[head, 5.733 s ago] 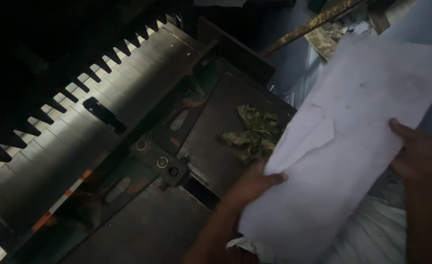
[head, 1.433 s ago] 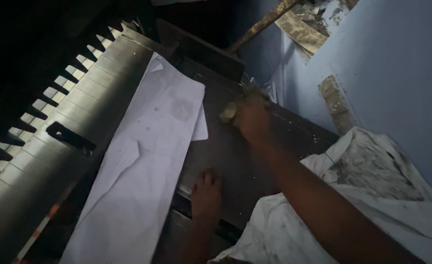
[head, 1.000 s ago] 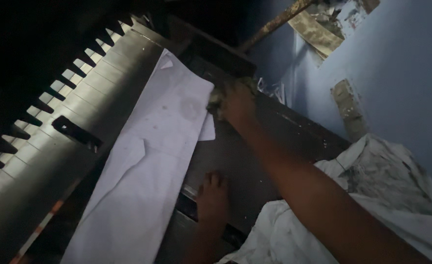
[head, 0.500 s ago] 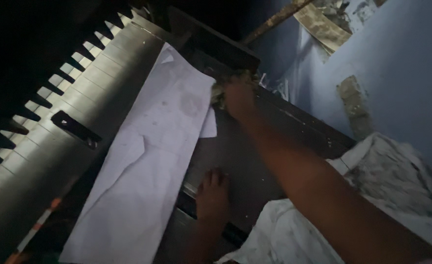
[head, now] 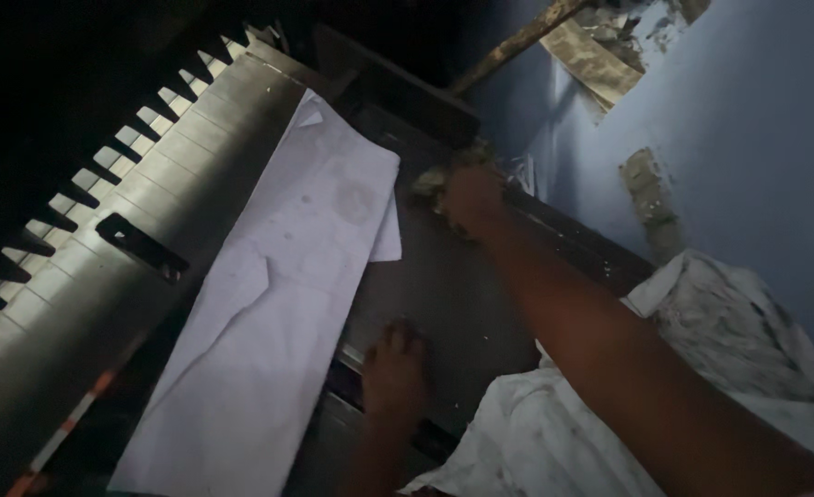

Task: The person cleans the metal surface of a shredding machine using a cloth. They wipe the flat area and the serrated edge, then place a white sheet on the surface and continue wiping around it.

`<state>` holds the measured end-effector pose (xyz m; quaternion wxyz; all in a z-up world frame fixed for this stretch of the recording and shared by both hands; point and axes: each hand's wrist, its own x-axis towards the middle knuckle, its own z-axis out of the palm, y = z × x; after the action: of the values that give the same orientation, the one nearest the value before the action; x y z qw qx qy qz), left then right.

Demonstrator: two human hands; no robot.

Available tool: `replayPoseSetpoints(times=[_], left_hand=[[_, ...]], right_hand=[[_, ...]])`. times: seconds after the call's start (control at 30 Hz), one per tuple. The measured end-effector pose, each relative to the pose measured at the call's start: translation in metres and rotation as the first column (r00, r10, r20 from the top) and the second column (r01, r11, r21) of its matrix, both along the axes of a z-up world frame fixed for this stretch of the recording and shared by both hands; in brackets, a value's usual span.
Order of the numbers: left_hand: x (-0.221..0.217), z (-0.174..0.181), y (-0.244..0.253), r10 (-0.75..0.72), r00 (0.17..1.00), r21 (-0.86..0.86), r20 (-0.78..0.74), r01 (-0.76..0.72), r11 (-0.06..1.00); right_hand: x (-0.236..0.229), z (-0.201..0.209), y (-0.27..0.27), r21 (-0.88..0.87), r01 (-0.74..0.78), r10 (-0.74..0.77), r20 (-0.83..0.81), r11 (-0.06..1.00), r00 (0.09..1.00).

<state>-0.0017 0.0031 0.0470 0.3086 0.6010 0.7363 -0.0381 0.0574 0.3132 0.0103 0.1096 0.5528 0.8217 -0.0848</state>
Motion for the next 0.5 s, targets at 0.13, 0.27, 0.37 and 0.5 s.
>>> replayPoseSetpoints(times=[0.13,0.27,0.37,0.5], left_hand=[[0.002,-0.002,-0.003,0.03,1.0,0.074,-0.002,-0.03,0.997],[0.0,-0.013,0.002,0.011,1.0,0.021,-0.008,-0.011,1.0],[0.004,-0.023,0.0,0.017,0.998,0.068,-0.052,-0.014,0.998],[0.006,-0.034,-0.009,0.038,0.994,0.249,-0.102,-0.012,0.969]], right_hand=[[0.022,-0.001,-0.005,0.074,-0.094,0.084,0.139,0.993,0.987],[0.056,-0.004,-0.014,0.06,-0.07,0.057,0.193,0.996,0.98],[0.083,-0.016,-0.014,0.154,-0.068,0.063,0.034,0.986,0.997],[0.113,-0.038,-0.012,0.158,-0.059,0.04,0.12,0.986,0.992]])
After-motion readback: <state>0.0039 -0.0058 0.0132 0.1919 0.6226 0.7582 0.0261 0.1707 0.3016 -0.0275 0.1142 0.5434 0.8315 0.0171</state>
